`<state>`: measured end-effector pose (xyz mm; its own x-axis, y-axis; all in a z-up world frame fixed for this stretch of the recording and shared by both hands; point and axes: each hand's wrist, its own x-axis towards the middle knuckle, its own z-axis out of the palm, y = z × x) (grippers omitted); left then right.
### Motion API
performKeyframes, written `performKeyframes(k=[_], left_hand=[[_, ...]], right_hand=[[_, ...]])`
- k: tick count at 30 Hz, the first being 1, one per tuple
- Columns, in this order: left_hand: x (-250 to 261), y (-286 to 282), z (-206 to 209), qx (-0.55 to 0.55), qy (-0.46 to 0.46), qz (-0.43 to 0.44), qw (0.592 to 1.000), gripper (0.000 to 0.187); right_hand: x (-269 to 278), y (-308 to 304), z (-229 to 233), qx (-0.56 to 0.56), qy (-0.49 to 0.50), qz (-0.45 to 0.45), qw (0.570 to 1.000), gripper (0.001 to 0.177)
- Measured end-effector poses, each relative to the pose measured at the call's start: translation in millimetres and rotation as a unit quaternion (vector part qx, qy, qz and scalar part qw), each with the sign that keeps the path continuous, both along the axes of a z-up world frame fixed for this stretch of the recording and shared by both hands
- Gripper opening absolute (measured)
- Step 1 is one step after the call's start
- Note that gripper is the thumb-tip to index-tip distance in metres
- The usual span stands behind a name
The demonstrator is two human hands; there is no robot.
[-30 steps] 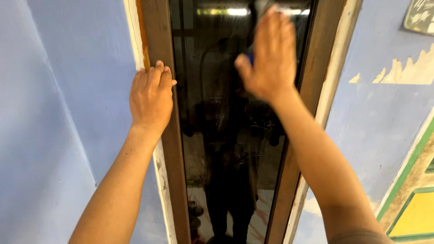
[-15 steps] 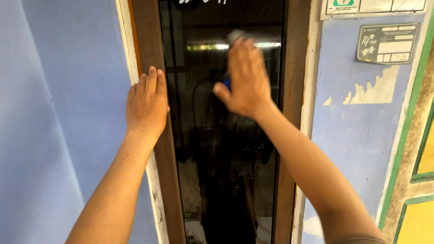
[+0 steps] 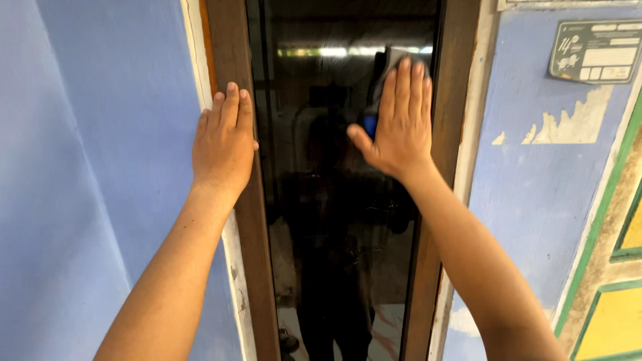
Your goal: The person wipes a glass door panel with a cloth, then rinses the cloth in a bucket of water on the floor before continuing to wipe the glass.
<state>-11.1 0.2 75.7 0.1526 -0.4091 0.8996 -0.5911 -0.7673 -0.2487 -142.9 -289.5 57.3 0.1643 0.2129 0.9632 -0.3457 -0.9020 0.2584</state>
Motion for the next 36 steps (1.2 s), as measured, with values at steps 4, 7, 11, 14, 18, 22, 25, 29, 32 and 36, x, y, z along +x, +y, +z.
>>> performKeyframes(k=[4, 7, 11, 14, 18, 22, 25, 29, 32, 36], left_hand=[[8.5, 3.8, -21.7, -0.009, -0.008, -0.04, 0.999, 0.065], [6.4, 7.2, -37.1, -0.013, 0.003, -0.064, 0.998, 0.065], [1.5, 10.2, -60.0, -0.017, -0.004, -0.075, 0.997, 0.069], [-2.0, 13.7, -79.5, -0.013, 0.014, -0.075, 0.997, 0.073], [-0.3, 18.8, -107.1, -0.013, 0.001, -0.081, 0.997, 0.075], [-2.9, 21.2, -139.7, -0.004, 0.016, -0.071, 0.997, 0.075], [-7.3, 22.6, -154.7, 0.003, 0.039, -0.079, 0.996, 0.075], [-10.7, 23.8, -160.1, 0.012, 0.054, -0.079, 0.995, 0.073], [-11.7, 23.9, -161.8, 0.018, 0.053, -0.071, 0.996, 0.071], [-9.0, 20.2, -164.1, 0.01, 0.064, -0.073, 0.995, 0.072]], right_hand=[[-0.1, 13.6, -105.4, 0.007, 0.047, 0.044, 0.998, 0.109], [0.2, 39.5, -201.4, 0.035, 0.123, 0.002, 0.992, 0.107], [13.8, 70.7, -306.9, -0.004, 0.532, -0.037, 0.846, 0.102], [8.6, 66.6, -334.6, -0.22, 0.404, 0.119, 0.88, 0.088], [-2.1, 75.3, -249.0, 0.03, 0.717, -0.092, 0.69, 0.074], [-18.2, 53.3, -142.0, 0.101, 0.314, -0.141, 0.933, 0.085], [-15.8, 40.4, -130.2, 0.049, 0.136, -0.044, 0.988, 0.074], [-2.0, 57.0, -194.8, 0.106, 0.274, -0.114, 0.949, 0.076], [4.3, 67.9, -293.8, 0.06, 0.592, -0.17, 0.786, 0.071], [-0.7, 41.5, -445.3, -0.095, 0.549, 0.009, 0.83, 0.059]])
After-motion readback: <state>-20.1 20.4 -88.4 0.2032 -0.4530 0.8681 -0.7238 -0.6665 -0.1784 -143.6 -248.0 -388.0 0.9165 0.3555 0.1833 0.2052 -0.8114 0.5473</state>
